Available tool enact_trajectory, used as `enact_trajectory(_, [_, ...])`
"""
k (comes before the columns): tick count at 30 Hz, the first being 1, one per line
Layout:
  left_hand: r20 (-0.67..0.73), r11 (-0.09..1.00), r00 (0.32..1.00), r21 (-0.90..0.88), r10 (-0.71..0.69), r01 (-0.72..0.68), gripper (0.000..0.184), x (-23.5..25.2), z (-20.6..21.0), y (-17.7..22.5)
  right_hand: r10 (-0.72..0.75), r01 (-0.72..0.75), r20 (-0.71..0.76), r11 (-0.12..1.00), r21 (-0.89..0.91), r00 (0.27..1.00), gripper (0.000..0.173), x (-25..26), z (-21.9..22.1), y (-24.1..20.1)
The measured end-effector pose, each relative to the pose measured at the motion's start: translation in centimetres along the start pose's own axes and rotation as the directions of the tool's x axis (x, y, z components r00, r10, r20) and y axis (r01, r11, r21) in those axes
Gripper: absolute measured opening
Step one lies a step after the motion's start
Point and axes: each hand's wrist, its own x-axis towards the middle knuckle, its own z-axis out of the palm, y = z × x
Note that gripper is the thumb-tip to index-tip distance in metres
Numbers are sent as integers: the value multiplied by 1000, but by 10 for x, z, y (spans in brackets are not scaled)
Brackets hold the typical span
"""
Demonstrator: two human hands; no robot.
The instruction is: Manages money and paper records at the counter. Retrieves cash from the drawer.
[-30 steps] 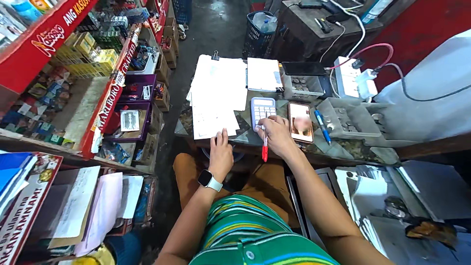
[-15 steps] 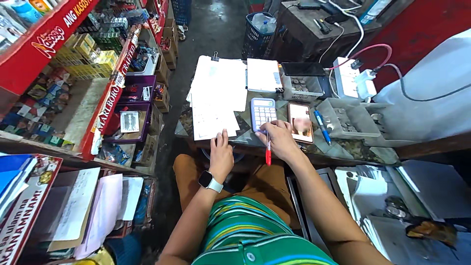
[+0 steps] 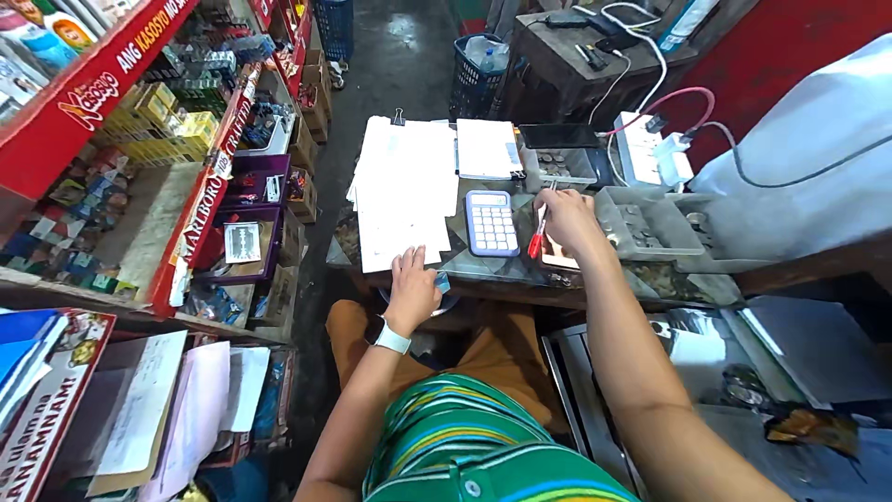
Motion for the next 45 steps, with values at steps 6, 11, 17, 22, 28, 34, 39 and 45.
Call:
enact_trajectory(6, [-59,997,998,-64,37,-41,28,7,7,-9,-66,67,-26,998,14,997,27,18,-7,-62])
enact_trajectory(11, [-86,995,995,-88,46,-53,28,5,12,-10,-51,21,163,984,179,985,45,22,16,-129])
enact_trajectory(17, [-391,936,914,-269,109,-227,24,-5,16,-11,80,-130,196,958,257,977,41,12,49,-142])
enact_trajectory(22, [-418,640,872,-749,-254,-172,16,-9,5,16,-189,-8,204,714,700,961,42,-47,24,-101])
enact_trajectory(28, [-160,161,967,-978,-196,-129,17,0,15,61,62,-27,-6,514,857,998,15,-115,38,-66])
enact_trajectory(34, [-17,106,995,-994,96,-28,31,-2,34,89,380,-230,136,214,949,915,12,-148,25,-39])
enact_trajectory(39, [-216,287,976,-934,27,-214,6,10,52,85,448,-205,185,-6,979,875,15,-172,5,-21])
enact_trajectory(45, [-93,51,978,-995,-187,-84,23,15,43,95,296,-183,120,198,963,948,33,-190,0,-43])
